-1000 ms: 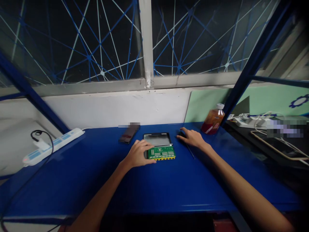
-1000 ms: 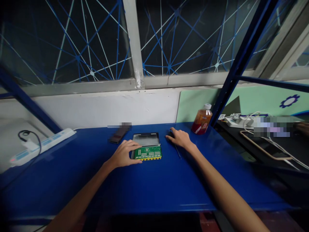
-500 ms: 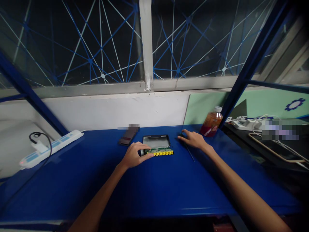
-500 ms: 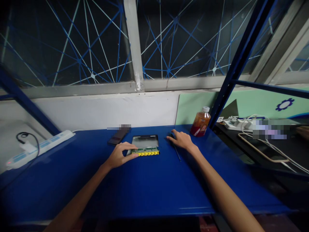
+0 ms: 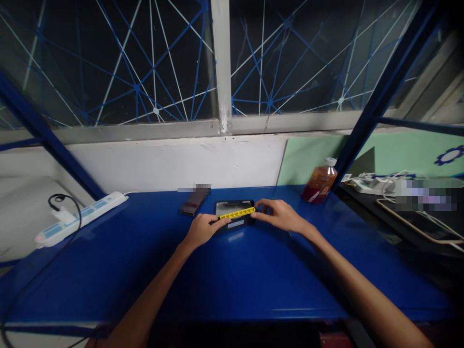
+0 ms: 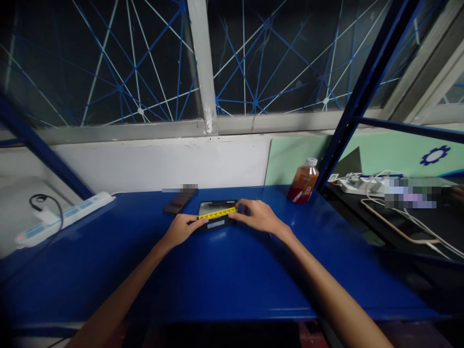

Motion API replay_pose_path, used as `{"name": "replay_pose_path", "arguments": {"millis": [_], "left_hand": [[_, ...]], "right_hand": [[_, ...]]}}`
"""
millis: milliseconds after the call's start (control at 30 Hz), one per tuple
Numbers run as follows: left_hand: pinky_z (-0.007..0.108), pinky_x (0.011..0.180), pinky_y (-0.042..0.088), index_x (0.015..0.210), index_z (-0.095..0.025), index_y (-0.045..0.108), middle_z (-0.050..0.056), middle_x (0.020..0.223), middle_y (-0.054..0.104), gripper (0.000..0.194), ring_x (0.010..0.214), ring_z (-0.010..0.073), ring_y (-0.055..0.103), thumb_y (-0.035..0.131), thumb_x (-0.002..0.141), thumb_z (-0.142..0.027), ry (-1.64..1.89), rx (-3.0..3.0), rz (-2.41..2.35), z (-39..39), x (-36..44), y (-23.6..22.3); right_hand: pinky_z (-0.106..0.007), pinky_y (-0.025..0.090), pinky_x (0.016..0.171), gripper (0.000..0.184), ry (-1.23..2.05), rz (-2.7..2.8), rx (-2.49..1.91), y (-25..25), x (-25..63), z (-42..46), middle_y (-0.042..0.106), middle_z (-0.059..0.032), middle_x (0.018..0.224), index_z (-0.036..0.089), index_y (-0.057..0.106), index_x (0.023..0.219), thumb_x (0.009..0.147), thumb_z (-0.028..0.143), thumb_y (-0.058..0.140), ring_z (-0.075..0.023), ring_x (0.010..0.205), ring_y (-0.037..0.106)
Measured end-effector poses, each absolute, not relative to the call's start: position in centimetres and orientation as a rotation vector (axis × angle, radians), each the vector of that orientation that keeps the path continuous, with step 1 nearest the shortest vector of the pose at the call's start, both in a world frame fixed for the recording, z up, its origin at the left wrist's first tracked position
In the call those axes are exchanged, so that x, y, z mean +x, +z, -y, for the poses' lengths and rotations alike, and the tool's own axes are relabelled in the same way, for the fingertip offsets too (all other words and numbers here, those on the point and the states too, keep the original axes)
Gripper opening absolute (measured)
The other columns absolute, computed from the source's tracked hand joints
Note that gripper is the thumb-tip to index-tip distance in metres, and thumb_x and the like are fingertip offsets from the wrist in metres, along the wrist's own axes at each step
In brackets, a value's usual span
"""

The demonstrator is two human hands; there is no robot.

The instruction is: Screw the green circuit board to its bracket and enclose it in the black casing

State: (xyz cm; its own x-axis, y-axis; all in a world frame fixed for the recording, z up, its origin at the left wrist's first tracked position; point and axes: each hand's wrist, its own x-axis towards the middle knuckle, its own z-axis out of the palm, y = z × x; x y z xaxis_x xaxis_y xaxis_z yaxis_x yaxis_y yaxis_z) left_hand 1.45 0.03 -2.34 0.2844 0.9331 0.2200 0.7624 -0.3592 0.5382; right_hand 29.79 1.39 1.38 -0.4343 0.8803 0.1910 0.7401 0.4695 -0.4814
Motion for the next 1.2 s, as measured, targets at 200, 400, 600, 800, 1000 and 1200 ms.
{"name": "replay_pose_path", "arguments": {"millis": [200,400,600,800,1000,1200], "left_hand": [[0.023,0.047,0.020,0.056,-0.013,0.066,-0.002,0.047,0.046,0.051,0.047,0.0096,0.038,0.056,0.079,-0.058,0.802,2.268,-1.628,-0.1,1.3,-2.9],[0.024,0.048,0.024,0.059,-0.016,0.068,-0.001,0.049,0.054,0.046,0.048,0.0116,0.044,0.059,0.077,-0.057,0.798,2.294,-1.618,0.0,1.6,-2.9],[0.024,0.051,0.028,0.056,-0.018,0.066,0.000,0.054,0.059,0.036,0.052,0.0130,0.050,0.065,0.073,-0.050,0.759,2.334,-1.613,-0.3,0.6,-2.6],[0.023,0.054,0.034,0.077,-0.017,0.074,0.002,0.064,0.067,0.038,0.057,0.0149,0.058,0.070,0.066,-0.053,0.597,2.230,-1.464,-1.1,-2.2,-2.4],[0.022,0.056,0.038,0.068,-0.016,0.071,0.003,0.065,0.067,0.037,0.055,0.0129,0.057,0.065,0.073,-0.052,0.528,2.195,-1.374,-1.3,-2.5,-2.3],[0.022,0.054,0.038,0.067,-0.015,0.067,0.002,0.058,0.064,0.037,0.049,0.0123,0.055,0.058,0.079,-0.049,0.542,2.115,-1.351,-1.4,-2.0,-2.6]], "right_hand": [[-0.023,0.037,0.054,0.036,0.778,2.234,-1.251,-0.5,29.2,-2.1,0.066,0.0008,0.074,0.019,0.060,0.098,0.076,0.048,0.066,-0.0114,0.058,0.056],[-0.023,0.035,0.049,0.031,0.844,2.245,-1.260,-1.6,28.8,-2.4,0.059,0.0014,0.064,0.017,0.060,0.073,0.074,0.047,0.067,-0.0108,0.053,0.052],[-0.022,0.038,0.046,0.027,1.080,2.203,-1.189,-1.6,29.0,-2.3,0.059,0.0024,0.064,0.018,0.056,0.078,0.078,0.043,0.064,-0.0104,0.046,0.055],[-0.023,0.043,0.049,0.031,1.213,2.165,-1.172,-1.4,29.2,-2.4,0.063,-0.0011,0.068,0.016,0.054,0.080,0.080,0.047,0.061,-0.0116,0.050,0.059],[-0.023,0.042,0.048,0.038,1.079,2.203,-1.218,-1.2,29.3,-2.5,0.065,-0.0028,0.063,0.017,0.054,0.068,0.082,0.051,0.057,-0.0126,0.049,0.061],[-0.023,0.037,0.048,0.040,0.817,2.305,-1.330,-1.7,29.2,-2.4,0.063,-0.0025,0.052,0.018,0.057,0.065,0.087,0.051,0.051,-0.0130,0.045,0.058]]}}
